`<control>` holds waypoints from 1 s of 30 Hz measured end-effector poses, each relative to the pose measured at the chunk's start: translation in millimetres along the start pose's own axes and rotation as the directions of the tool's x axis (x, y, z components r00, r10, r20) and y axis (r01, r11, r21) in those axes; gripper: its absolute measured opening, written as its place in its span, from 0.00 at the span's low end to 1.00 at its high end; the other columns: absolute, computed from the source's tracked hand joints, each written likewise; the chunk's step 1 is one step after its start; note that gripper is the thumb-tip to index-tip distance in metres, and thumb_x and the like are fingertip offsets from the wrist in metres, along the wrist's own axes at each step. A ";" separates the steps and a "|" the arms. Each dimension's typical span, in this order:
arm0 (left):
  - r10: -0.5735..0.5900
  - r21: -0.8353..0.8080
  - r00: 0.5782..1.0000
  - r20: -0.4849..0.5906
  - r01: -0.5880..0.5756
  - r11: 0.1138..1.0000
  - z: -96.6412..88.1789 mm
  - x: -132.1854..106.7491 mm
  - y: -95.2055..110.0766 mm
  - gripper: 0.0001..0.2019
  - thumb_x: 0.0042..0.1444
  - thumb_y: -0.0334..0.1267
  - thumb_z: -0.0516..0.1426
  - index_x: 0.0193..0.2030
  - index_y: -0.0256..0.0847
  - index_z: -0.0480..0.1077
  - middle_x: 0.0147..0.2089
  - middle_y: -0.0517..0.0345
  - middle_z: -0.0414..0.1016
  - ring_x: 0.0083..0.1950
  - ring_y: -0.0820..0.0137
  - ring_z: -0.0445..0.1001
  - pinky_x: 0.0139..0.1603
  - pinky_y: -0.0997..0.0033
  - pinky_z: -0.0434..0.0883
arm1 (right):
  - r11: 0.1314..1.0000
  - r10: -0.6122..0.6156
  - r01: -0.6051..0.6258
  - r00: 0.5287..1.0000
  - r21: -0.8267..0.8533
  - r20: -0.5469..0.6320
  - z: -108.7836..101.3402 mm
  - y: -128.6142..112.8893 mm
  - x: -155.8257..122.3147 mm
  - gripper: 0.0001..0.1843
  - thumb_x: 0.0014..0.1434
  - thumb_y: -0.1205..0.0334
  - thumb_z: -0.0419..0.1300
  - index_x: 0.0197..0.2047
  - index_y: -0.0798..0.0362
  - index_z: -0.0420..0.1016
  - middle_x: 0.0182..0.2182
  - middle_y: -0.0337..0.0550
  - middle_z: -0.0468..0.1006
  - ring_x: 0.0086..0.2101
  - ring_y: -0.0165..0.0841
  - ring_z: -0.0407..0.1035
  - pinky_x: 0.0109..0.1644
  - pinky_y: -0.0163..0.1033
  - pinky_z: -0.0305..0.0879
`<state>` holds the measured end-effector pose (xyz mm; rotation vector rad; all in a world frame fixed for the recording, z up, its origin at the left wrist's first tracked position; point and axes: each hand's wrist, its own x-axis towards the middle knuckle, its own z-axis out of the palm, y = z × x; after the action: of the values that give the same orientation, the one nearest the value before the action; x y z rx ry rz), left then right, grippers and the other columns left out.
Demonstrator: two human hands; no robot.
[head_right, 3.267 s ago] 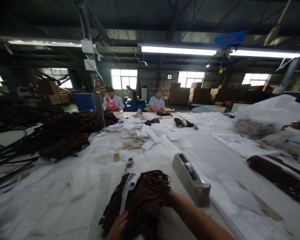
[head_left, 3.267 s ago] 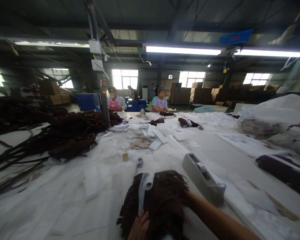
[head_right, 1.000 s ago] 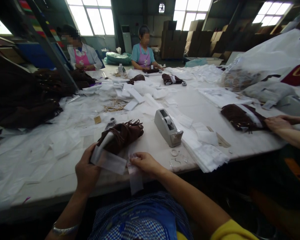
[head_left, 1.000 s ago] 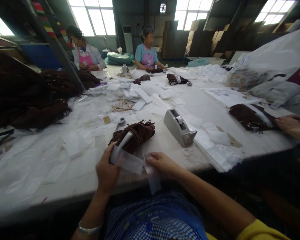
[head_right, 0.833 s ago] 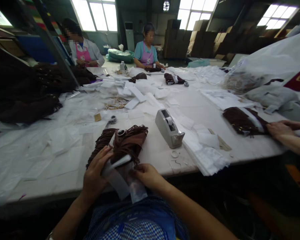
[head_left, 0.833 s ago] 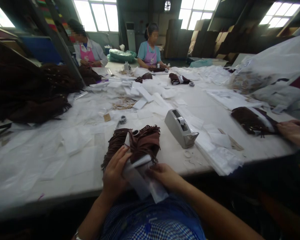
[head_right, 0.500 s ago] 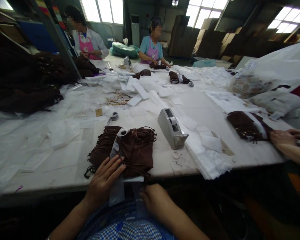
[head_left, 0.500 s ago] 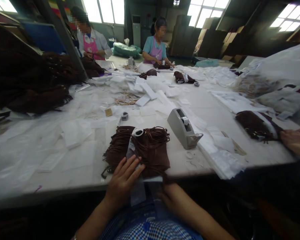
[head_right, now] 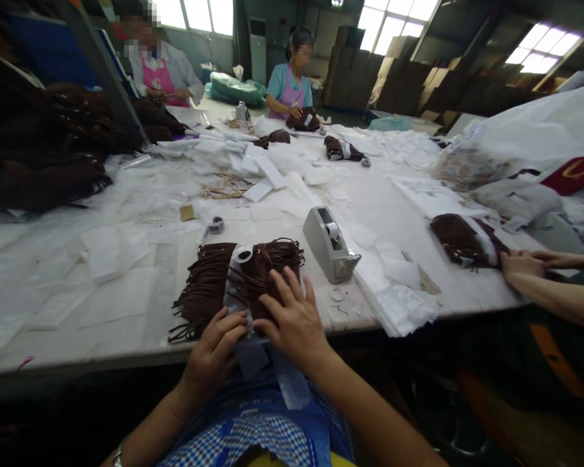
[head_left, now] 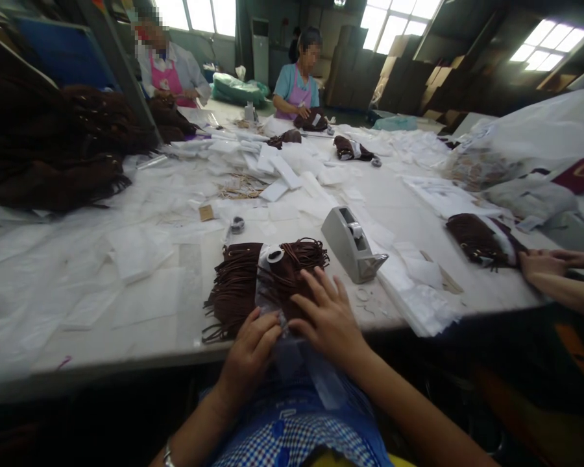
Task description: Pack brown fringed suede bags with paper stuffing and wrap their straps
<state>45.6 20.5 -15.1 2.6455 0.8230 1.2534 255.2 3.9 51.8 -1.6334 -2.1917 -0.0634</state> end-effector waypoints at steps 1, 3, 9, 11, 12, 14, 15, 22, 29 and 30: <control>-0.003 0.000 1.000 0.005 0.003 1.000 -1.0 1.0 0.4 0.11 0.62 0.27 0.55 0.51 0.34 0.69 0.51 0.45 0.77 0.59 0.64 0.73 0.69 0.53 0.62 | 0.994 0.092 -0.095 0.995 -0.060 -0.047 -1.9 8.5 -4.0 0.18 0.64 0.51 0.60 0.54 0.48 0.76 0.69 0.51 0.56 0.68 0.53 0.45 0.68 0.67 0.43; -0.006 0.004 1.000 0.011 0.006 1.000 -2.3 2.6 1.1 0.12 0.61 0.26 0.55 0.51 0.34 0.69 0.51 0.46 0.77 0.58 0.65 0.73 0.69 0.54 0.62 | 0.956 0.234 -0.259 0.956 -0.139 -0.174 -9.7 18.4 -11.6 0.20 0.64 0.52 0.59 0.56 0.50 0.75 0.70 0.54 0.52 0.68 0.55 0.44 0.66 0.69 0.45; -0.003 0.024 1.000 0.015 0.002 1.000 -2.2 3.4 1.9 0.12 0.62 0.28 0.55 0.52 0.35 0.69 0.51 0.46 0.76 0.58 0.64 0.73 0.68 0.53 0.64 | 0.998 0.038 -0.045 0.983 -0.036 -0.182 -7.3 -9.4 -7.0 0.15 0.66 0.60 0.56 0.54 0.48 0.77 0.69 0.46 0.57 0.69 0.45 0.46 0.69 0.57 0.50; 0.009 0.027 1.000 0.021 -0.010 1.000 -3.1 3.3 1.7 0.12 0.62 0.28 0.55 0.52 0.35 0.69 0.52 0.45 0.76 0.58 0.63 0.73 0.67 0.52 0.64 | 0.998 -0.070 0.069 0.994 -0.014 -0.081 -0.5 -10.3 -0.8 0.14 0.65 0.56 0.58 0.52 0.45 0.78 0.68 0.44 0.59 0.68 0.46 0.47 0.70 0.59 0.47; 0.014 0.026 1.000 0.026 -0.014 1.000 -3.6 3.2 1.6 0.12 0.62 0.29 0.55 0.53 0.34 0.69 0.52 0.44 0.76 0.59 0.63 0.73 0.67 0.51 0.65 | 0.998 -0.047 0.044 0.997 -0.037 -0.064 0.5 -5.5 1.1 0.15 0.64 0.53 0.59 0.52 0.46 0.78 0.68 0.45 0.59 0.68 0.48 0.47 0.69 0.62 0.45; 0.015 0.022 0.999 0.034 -0.016 1.000 -4.3 3.2 1.4 0.13 0.62 0.29 0.55 0.53 0.34 0.68 0.52 0.45 0.76 0.59 0.62 0.72 0.67 0.51 0.65 | 0.979 0.139 -0.157 0.981 -0.132 -0.135 -4.2 10.4 1.6 0.20 0.63 0.51 0.60 0.55 0.51 0.76 0.69 0.53 0.57 0.68 0.54 0.45 0.67 0.68 0.42; 0.013 0.019 0.999 0.035 -0.014 1.000 -4.3 3.0 1.3 0.13 0.62 0.29 0.55 0.54 0.35 0.68 0.52 0.45 0.76 0.59 0.62 0.72 0.67 0.50 0.65 | 0.945 0.241 -0.276 0.951 -0.175 -0.195 -9.0 18.5 0.4 0.22 0.63 0.52 0.59 0.57 0.54 0.75 0.69 0.57 0.55 0.68 0.56 0.45 0.66 0.70 0.42; 0.004 0.022 1.000 0.019 -0.004 1.000 -0.3 1.1 0.4 0.13 0.62 0.30 0.55 0.54 0.36 0.69 0.52 0.46 0.77 0.58 0.62 0.73 0.67 0.50 0.65 | 0.993 0.073 -0.084 0.989 -0.082 -0.129 -10.6 6.7 2.3 0.24 0.63 0.70 0.53 0.61 0.52 0.71 0.67 0.49 0.62 0.68 0.46 0.49 0.69 0.57 0.49; 0.029 0.040 0.999 0.028 -0.030 0.999 -4.8 4.1 1.7 0.13 0.62 0.31 0.55 0.53 0.34 0.69 0.52 0.45 0.77 0.59 0.62 0.73 0.67 0.51 0.64 | 0.969 0.245 -0.248 0.956 0.008 -0.163 -10.6 37.4 17.9 0.21 0.58 0.74 0.52 0.48 0.51 0.80 0.54 0.46 0.77 0.56 0.43 0.68 0.64 0.55 0.59; 0.029 0.042 0.999 0.019 -0.029 0.999 -4.8 4.5 1.9 0.12 0.63 0.31 0.55 0.53 0.35 0.69 0.51 0.45 0.77 0.58 0.63 0.73 0.67 0.52 0.65 | 0.973 0.231 -0.229 0.950 0.036 -0.210 -15.2 42.2 21.5 0.22 0.58 0.75 0.51 0.49 0.51 0.79 0.54 0.46 0.77 0.56 0.41 0.68 0.64 0.53 0.60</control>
<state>45.2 20.5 -8.3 2.7071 0.8204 1.2302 293.7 32.6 64.6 -1.7759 -1.8285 -0.1523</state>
